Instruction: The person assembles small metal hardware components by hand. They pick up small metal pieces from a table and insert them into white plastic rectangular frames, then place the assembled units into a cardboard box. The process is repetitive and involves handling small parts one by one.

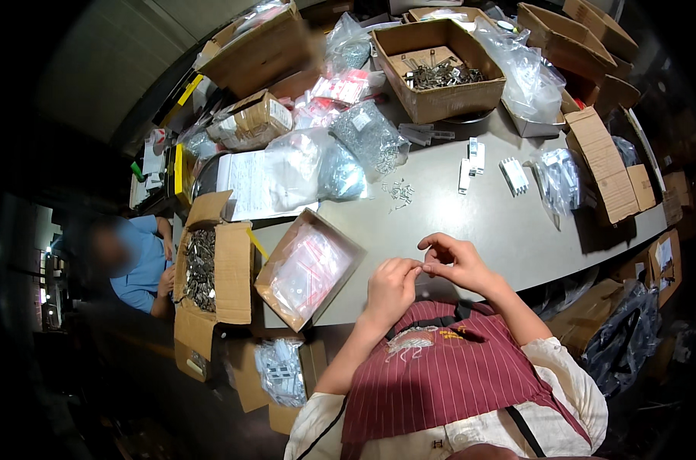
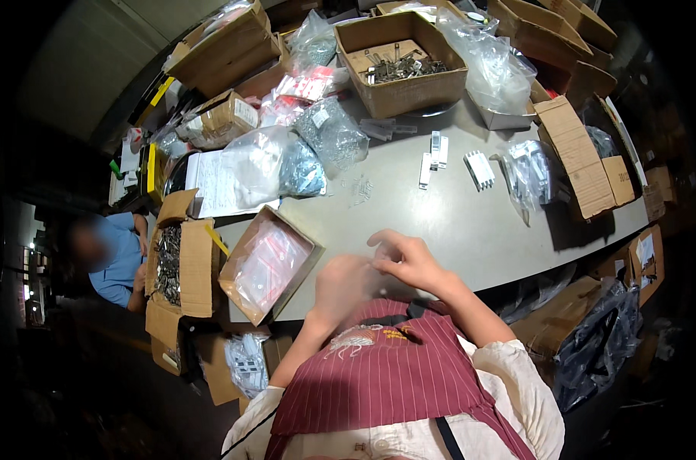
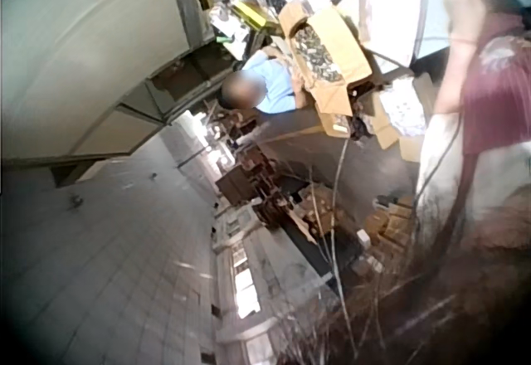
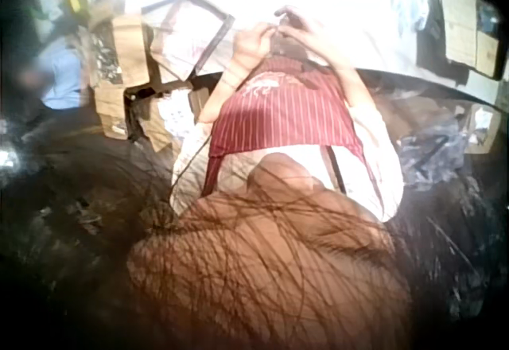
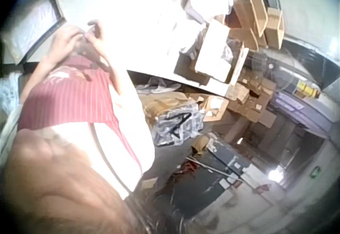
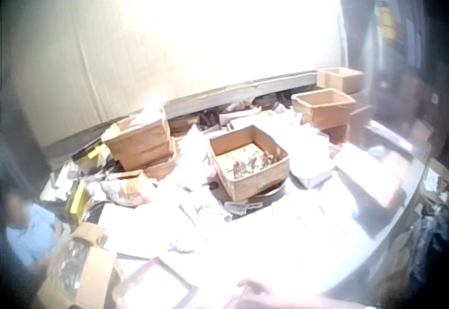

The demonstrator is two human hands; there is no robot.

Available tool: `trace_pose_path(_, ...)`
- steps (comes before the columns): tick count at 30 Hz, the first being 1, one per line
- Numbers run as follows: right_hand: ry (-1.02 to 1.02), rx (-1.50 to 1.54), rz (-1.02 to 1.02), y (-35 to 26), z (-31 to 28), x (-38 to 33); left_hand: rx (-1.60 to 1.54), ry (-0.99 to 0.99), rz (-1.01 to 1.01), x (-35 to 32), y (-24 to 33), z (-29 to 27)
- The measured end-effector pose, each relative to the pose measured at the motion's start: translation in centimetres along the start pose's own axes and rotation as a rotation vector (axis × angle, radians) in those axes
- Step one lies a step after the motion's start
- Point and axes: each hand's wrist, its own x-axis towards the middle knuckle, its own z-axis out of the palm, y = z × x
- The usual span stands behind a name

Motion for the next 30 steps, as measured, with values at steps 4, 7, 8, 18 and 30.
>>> trace_pose_path(4, -0.164, 0.295, 0.155, 0.2, -2.0, 0.0, -0.014, 0.010, -0.115, 1.1, 1.0, -0.9)
trace_pose_path(7, -0.219, 0.516, 0.240, 0.6, -1.9, -0.5, -0.182, 0.011, -0.384, 2.4, 2.9, -2.2)
trace_pose_path(8, -0.209, 0.555, 0.232, 1.1, -1.7, -0.5, -0.268, 0.007, -0.503, 2.8, 3.5, -2.5)
trace_pose_path(18, 0.064, 0.303, 0.101, 3.8, -1.3, 0.0, -0.319, 0.064, -0.270, 3.3, 2.9, -2.5)
trace_pose_path(30, -0.150, -0.592, -0.369, -1.3, -2.0, 2.1, 0.169, 0.146, 0.063, 3.8, 0.5, -1.8)
